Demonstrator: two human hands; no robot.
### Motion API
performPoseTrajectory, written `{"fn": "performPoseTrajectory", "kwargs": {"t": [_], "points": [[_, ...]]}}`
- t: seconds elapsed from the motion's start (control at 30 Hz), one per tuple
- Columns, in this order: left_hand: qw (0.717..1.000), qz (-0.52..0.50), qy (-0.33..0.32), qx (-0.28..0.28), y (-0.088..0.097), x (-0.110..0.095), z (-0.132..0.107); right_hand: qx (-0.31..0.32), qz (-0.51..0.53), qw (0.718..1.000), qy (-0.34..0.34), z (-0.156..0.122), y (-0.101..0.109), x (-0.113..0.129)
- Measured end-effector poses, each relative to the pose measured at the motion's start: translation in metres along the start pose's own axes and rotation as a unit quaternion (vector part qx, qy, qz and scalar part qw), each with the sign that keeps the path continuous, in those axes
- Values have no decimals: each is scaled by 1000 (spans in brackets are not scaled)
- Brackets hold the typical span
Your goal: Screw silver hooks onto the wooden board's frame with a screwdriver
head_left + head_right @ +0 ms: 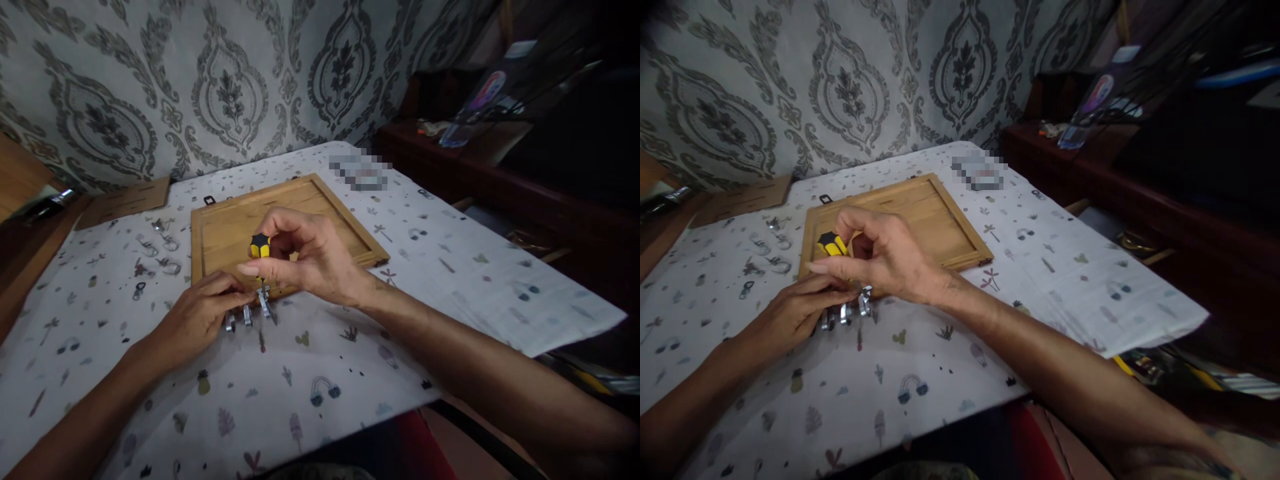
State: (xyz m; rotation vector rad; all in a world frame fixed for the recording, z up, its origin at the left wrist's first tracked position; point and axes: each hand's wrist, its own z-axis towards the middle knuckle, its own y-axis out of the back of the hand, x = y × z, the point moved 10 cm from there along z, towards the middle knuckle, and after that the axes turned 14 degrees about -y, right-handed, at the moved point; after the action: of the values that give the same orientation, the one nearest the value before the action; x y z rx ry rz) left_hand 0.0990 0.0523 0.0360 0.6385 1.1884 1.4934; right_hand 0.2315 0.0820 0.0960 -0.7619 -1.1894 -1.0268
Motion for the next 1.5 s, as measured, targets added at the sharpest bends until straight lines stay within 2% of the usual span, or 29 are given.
{"fn": "performPoseTrajectory", "kwargs": {"t": [0.07, 0.17, 0.37, 0.5, 0.87, 1.07, 1.33, 1.43, 1.5], "points": [[1000, 2, -6, 3, 0, -1, 1, 20, 20, 1000, -13, 1, -3, -2], [1000, 2, -7, 12, 1, -2, 3, 40, 49, 998, 8, -1, -6, 4], [1000, -19, 3, 12, 1, -2, 4, -30, 61, 997, 39, -4, 10, 10], [1000, -7, -6, -5, 2, -4, 3, -30, 38, 998, 34, -4, 8, 9], [1000, -24, 3, 0, 1, -1, 2, -31, -2, 999, 44, -2, 3, 7], [1000, -16, 5, 17, 0, -1, 2, 3, 9, 1000, 27, -1, -1, 5], [1000, -20, 4, 16, 1, -1, 3, 79, 31, 996, 13, -1, -10, 6], [1000, -24, 0, 14, 1, -1, 3, 78, 30, 997, 8, 0, -10, 5], [999, -29, 8, 17, 1, 1, 2, 43, 17, 999, 20, 0, -5, 6]]}}
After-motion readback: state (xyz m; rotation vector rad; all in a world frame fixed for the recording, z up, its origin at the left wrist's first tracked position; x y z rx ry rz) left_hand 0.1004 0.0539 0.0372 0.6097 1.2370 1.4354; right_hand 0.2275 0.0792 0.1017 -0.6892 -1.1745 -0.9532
